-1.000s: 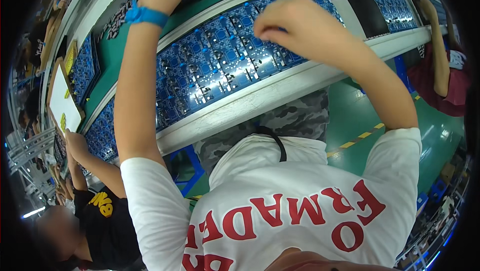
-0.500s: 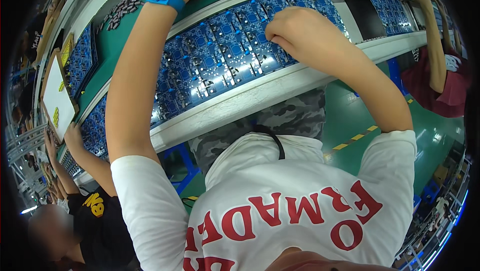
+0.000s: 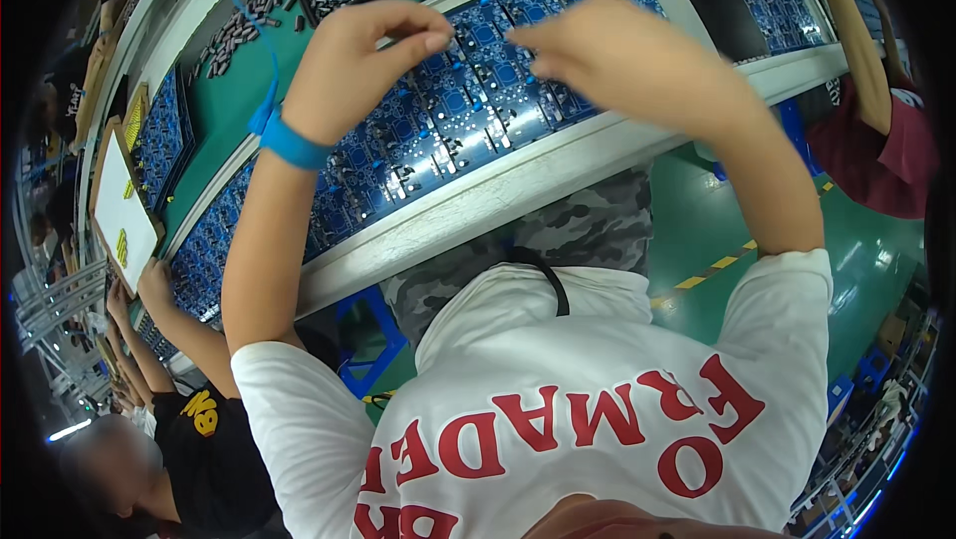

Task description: Placing small electronic components onto a printed circuit board at an assembly line.

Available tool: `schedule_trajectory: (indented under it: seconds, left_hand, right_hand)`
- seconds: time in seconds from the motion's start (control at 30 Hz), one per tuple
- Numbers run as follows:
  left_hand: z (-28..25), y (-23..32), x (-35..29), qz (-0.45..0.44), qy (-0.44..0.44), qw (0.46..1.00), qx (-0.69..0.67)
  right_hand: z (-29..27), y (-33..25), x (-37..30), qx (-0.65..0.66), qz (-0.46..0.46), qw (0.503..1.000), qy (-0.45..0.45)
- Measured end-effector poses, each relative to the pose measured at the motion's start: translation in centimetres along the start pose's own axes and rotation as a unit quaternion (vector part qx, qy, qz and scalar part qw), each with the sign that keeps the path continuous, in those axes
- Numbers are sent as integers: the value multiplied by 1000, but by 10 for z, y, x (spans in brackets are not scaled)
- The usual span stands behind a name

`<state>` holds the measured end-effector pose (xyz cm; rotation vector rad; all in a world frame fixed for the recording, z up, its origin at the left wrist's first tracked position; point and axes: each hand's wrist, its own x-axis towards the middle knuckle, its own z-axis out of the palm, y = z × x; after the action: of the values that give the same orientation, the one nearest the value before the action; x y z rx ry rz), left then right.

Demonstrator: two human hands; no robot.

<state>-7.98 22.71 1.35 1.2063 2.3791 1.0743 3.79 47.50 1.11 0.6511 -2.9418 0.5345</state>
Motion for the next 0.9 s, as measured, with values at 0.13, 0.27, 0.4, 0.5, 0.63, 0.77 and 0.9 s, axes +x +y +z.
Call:
schedule_trajectory:
  seconds: [0.13, 0.27, 0.4, 0.5, 0.63, 0.77, 0.9]
  left_hand:
    - [4, 12, -11, -26, -25, 996, -79]
    - [19, 24, -10, -30, -25, 994, -99]
    - [30, 39, -21, 2, -24, 1000, -14]
    - [42, 51, -25, 69, -33, 994, 72]
    - [53, 49, -29, 154, -45, 977, 138]
    - [55, 46, -27, 144, -64, 982, 105]
    - [54, 46, -23, 154, -74, 976, 137]
  right_hand:
    - [-44, 75, 39, 211, -81, 964, 139]
    - [-31, 135, 77, -3, 165, 964, 208]
    - [-13, 131, 98, 74, 151, 974, 153]
    - [-9, 135, 97, 80, 162, 965, 192]
    - [-3, 137, 91, 112, 151, 951, 245]
    - [-4, 131, 87, 127, 156, 941, 271]
    - [-8, 128, 86, 125, 167, 941, 267]
